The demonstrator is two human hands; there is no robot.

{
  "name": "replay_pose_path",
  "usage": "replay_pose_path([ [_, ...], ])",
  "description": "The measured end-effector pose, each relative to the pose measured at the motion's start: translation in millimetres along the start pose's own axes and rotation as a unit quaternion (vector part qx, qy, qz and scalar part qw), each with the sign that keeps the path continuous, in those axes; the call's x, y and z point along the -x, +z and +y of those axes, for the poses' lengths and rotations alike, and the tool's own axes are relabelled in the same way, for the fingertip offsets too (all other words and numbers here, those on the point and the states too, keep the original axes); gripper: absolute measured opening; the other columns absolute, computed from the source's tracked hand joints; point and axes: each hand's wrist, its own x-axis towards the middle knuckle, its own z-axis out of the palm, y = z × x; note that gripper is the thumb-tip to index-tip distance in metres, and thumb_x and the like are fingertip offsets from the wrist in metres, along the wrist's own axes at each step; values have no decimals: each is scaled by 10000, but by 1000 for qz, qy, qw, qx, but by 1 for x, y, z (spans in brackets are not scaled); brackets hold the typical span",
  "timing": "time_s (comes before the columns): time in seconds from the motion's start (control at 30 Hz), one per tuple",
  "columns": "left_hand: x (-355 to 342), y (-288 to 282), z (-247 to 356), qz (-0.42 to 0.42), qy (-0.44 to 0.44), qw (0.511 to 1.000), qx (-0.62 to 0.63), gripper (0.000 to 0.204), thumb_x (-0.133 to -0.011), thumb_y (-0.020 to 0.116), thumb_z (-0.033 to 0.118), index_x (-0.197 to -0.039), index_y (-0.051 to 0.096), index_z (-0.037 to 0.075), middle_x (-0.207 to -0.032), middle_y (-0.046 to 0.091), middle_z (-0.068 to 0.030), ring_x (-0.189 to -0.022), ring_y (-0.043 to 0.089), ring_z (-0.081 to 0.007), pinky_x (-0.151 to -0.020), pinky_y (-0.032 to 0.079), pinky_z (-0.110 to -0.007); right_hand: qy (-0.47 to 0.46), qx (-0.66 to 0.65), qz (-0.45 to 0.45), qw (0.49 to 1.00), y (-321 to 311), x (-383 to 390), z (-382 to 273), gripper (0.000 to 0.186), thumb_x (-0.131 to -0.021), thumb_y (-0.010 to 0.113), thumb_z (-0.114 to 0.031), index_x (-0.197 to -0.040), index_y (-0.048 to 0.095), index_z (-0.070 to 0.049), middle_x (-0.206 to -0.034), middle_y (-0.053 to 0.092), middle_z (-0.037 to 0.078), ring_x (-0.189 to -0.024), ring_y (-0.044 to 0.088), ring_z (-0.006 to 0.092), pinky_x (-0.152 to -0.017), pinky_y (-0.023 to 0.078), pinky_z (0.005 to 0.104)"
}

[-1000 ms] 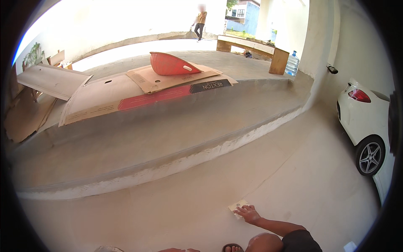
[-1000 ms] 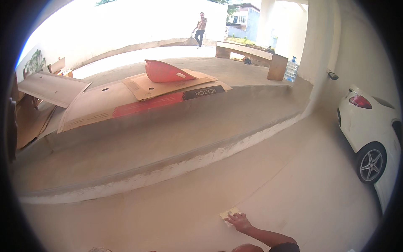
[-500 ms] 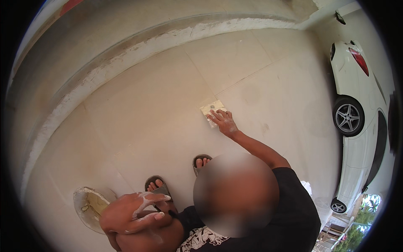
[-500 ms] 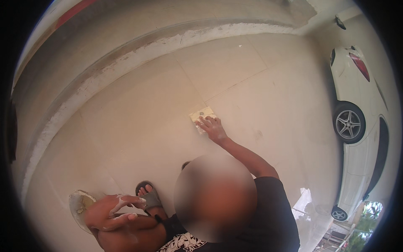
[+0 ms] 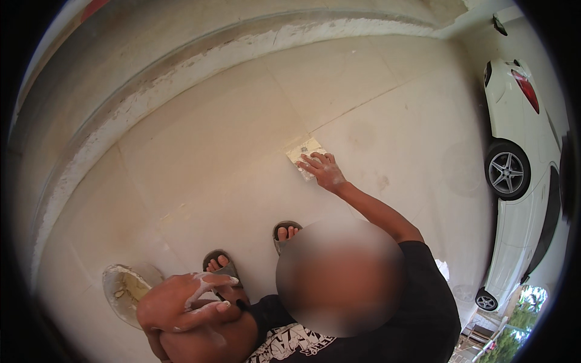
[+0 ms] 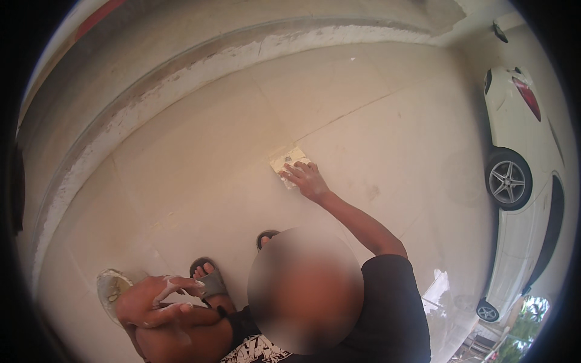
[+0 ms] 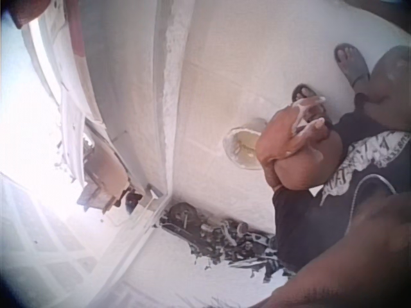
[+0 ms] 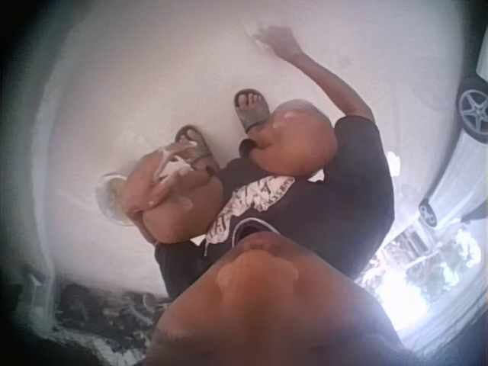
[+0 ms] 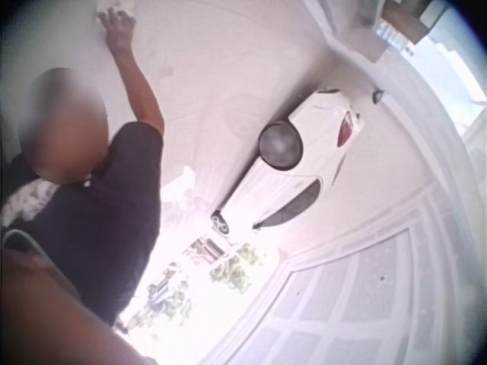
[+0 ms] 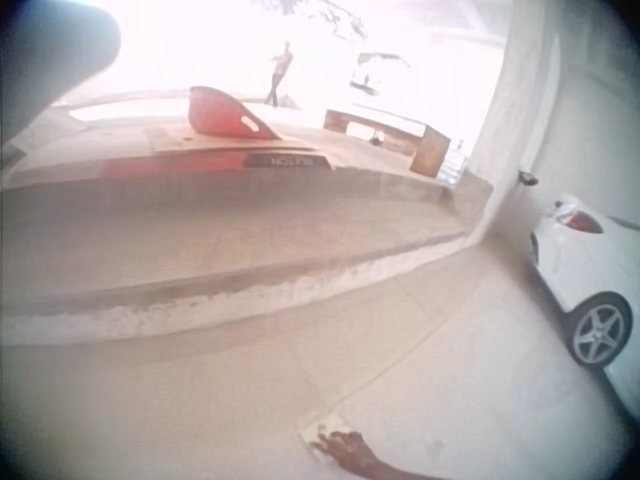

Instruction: The person sweeps a tiled floor with a broom, then scoops grout from a bucket using a trowel and applies it to the floor joints. The person spreads the grout over the tile surface and smooths the joints.

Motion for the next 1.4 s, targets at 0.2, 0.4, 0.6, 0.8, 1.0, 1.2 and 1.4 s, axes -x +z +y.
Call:
replay_pose_path([
  [0.2, -15, -2, 6, -30, -2, 1000, -7, 490, -931, 522, 388, -1262, 503, 27, -1065, 658, -146, -966, 632, -354, -820, 486, -404, -9, 1, 25, 1000, -4, -18, 16, 606, -777, 565, 12, -1326, 526, -242, -1354, 532, -8, -1167, 501, 215, -900, 369, 409],
  [0.4, -24, -3, 12, -30, -28, 999, -1, 494, -932, 525, 397, -1274, 496, 41, -1051, 664, -132, -944, 640, -350, -810, 488, -403, -10, -27, -7, 1000, -6, 3, 8, 598, -774, 579, 4, -1319, 528, -237, -1342, 539, -13, -1158, 507, 201, -909, 371, 411],
  [0.6, -30, -3, 9, -44, -40, 998, -4, 493, -933, 526, 397, -1277, 504, 44, -1077, 660, -139, -966, 636, -348, -827, 487, -400, 39, -117, 67, 990, -40, -17, 16, 547, -772, 607, 5, -1291, 525, -149, -1239, 600, 78, -1077, 555, 252, -869, 423, 384],
  [0.8, 11, 9, -16, -35, -45, 997, 53, 477, -919, 581, 338, -1271, 498, 28, -1096, 655, -170, -979, 637, -354, -863, 485, -394, 354, -383, 111, 846, -47, -44, 93, 419, -853, 663, -255, -1157, 536, 3, -995, 662, 205, -932, 654, 324, -798, 500, 400],
  [1.0, 95, 57, -34, 175, -66, 964, 187, 478, -913, 595, 327, -1220, 483, -21, -1041, 658, -203, -921, 658, -282, -863, 490, -377, 344, -462, -1, 818, -13, -49, 126, 470, -850, 676, -279, -1201, 545, 6, -1079, 655, 159, -1016, 621, 235, -882, 464, 353],
  [1.2, 130, 91, -35, 410, -180, 851, 272, 553, -849, 600, 396, -1174, 510, -41, -940, 636, -183, -885, 604, -238, -837, 453, -347, 320, -425, -23, 847, -9, -55, 125, 502, -856, 666, -299, -1227, 523, 7, -1114, 640, 182, -1067, 605, 280, -917, 452, 379],
  [1.4, 104, 47, -42, 340, -138, 920, 139, 405, -908, 596, 194, -1222, 511, -47, -1023, 644, -174, -930, 622, -221, -834, 481, -325, 283, -372, -39, 883, -1, -69, 112, 526, -847, 672, -335, -1228, 516, -8, -1107, 639, 194, -1063, 604, 327, -912, 453, 390],
])
